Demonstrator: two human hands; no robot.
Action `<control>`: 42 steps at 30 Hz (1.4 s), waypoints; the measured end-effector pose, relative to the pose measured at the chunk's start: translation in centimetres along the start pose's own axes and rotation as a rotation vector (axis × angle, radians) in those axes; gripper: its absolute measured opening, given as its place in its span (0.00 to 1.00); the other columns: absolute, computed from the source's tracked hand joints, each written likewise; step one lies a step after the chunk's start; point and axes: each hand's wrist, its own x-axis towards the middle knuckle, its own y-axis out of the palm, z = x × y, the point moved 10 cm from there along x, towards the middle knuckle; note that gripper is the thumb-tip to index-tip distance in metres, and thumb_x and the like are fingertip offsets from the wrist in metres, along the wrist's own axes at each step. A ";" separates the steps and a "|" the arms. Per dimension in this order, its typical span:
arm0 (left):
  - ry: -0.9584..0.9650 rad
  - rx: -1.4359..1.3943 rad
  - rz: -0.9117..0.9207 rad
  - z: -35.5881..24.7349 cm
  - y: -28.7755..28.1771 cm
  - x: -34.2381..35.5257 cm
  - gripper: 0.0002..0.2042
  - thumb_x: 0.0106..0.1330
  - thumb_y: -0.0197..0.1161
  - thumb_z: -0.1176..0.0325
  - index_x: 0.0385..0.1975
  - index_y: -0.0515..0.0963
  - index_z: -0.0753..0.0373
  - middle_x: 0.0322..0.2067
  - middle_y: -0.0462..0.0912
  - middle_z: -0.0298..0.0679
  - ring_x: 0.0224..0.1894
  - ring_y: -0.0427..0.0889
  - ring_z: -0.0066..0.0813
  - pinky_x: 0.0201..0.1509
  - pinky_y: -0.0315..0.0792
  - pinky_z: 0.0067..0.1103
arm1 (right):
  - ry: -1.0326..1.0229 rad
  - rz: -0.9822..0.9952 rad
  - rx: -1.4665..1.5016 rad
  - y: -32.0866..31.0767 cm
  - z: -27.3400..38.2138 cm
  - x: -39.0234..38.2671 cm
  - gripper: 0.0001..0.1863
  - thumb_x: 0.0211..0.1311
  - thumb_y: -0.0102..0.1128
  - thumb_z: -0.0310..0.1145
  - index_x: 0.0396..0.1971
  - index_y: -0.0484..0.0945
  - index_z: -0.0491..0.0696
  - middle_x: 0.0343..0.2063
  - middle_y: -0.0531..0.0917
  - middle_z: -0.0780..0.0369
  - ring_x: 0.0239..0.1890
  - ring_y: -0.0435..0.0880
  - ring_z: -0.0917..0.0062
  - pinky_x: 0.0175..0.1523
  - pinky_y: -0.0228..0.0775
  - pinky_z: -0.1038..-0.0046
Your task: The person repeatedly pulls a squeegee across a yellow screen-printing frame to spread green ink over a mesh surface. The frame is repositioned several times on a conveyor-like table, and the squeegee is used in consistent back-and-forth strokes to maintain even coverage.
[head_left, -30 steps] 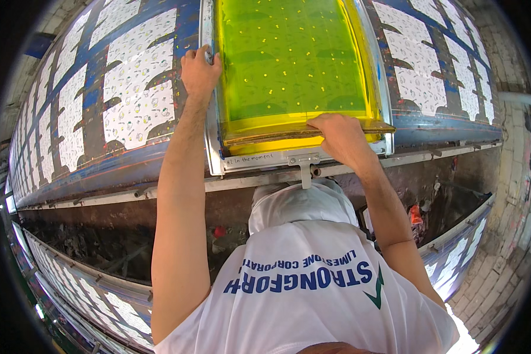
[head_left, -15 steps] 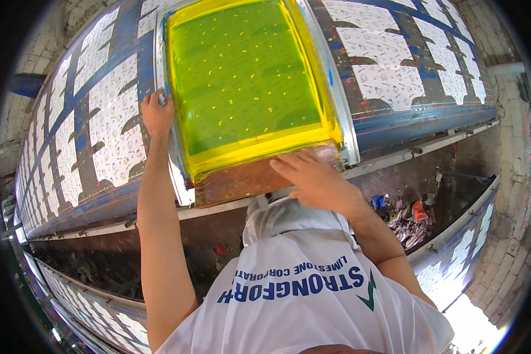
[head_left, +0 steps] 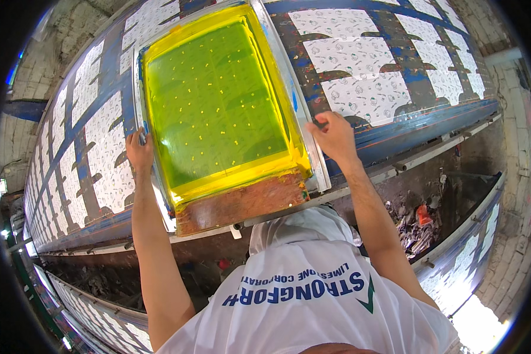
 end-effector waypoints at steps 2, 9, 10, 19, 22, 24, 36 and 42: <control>-0.009 -0.003 0.009 0.2 0.1 0.0 0.17 0.67 0.73 0.64 0.53 0.88 0.61 0.45 0.86 0.45 0.49 0.85 0.48 0.55 0.79 0.37 | -0.086 -0.011 -0.145 1.7 0.9 0.5 0.32 0.60 0.78 0.49 0.53 0.81 0.39 0.49 0.83 0.49 0.47 0.86 0.57 0.51 0.79 0.56; 0.001 -0.073 -0.024 0.6 0.0 0.0 0.17 0.65 0.75 0.67 0.53 0.88 0.61 0.44 0.86 0.45 0.47 0.86 0.46 0.53 0.80 0.35 | -0.131 0.009 -0.169 4.4 1.6 1.2 0.26 0.51 0.72 0.32 0.48 0.73 0.37 0.48 0.75 0.46 0.54 0.76 0.46 0.59 0.73 0.50; -0.004 -0.097 -0.031 0.7 -0.1 -0.1 0.17 0.65 0.75 0.68 0.53 0.88 0.62 0.44 0.86 0.46 0.48 0.86 0.46 0.54 0.79 0.35 | -0.143 -0.003 -0.189 4.2 1.9 1.3 0.26 0.50 0.71 0.32 0.47 0.72 0.37 0.48 0.74 0.46 0.54 0.76 0.46 0.59 0.73 0.51; -0.091 -0.179 0.097 1.8 0.7 0.1 0.16 0.72 0.71 0.68 0.56 0.86 0.67 0.45 0.84 0.46 0.43 0.83 0.40 0.46 0.77 0.31 | -0.273 -0.066 0.046 -1.4 6.6 1.7 0.26 0.44 0.74 0.33 0.44 0.75 0.40 0.43 0.76 0.50 0.47 0.79 0.50 0.53 0.76 0.56; -0.156 -0.128 0.142 0.5 1.2 1.5 0.16 0.73 0.71 0.67 0.56 0.86 0.66 0.43 0.84 0.44 0.38 0.81 0.35 0.41 0.77 0.28 | -0.297 -0.137 0.032 -4.5 6.2 3.1 0.26 0.44 0.74 0.33 0.45 0.76 0.40 0.41 0.77 0.50 0.46 0.80 0.50 0.51 0.76 0.56; 0.016 -0.101 0.053 -3.8 0.6 3.0 0.16 0.72 0.72 0.67 0.56 0.87 0.65 0.43 0.84 0.42 0.37 0.81 0.33 0.42 0.77 0.28 | -0.302 -0.156 0.047 -7.0 4.4 4.4 0.24 0.45 0.74 0.32 0.44 0.77 0.40 0.40 0.78 0.51 0.44 0.80 0.51 0.49 0.77 0.57; -0.040 -0.189 0.027 -33.4 10.2 3.2 0.18 0.68 0.73 0.68 0.57 0.87 0.62 0.45 0.84 0.43 0.45 0.82 0.37 0.51 0.78 0.30 | -0.180 -0.259 0.103 -26.2 -19.1 13.1 0.22 0.43 0.76 0.28 0.41 0.83 0.40 0.36 0.81 0.57 0.35 0.83 0.65 0.43 0.77 0.66; -0.035 -0.136 -0.009 -42.4 12.5 0.4 0.18 0.67 0.74 0.68 0.56 0.88 0.62 0.44 0.83 0.45 0.50 0.81 0.44 0.58 0.75 0.35 | -0.180 -0.253 0.093 -31.3 -27.4 14.5 0.21 0.43 0.74 0.26 0.42 0.83 0.40 0.35 0.80 0.58 0.35 0.83 0.66 0.42 0.76 0.66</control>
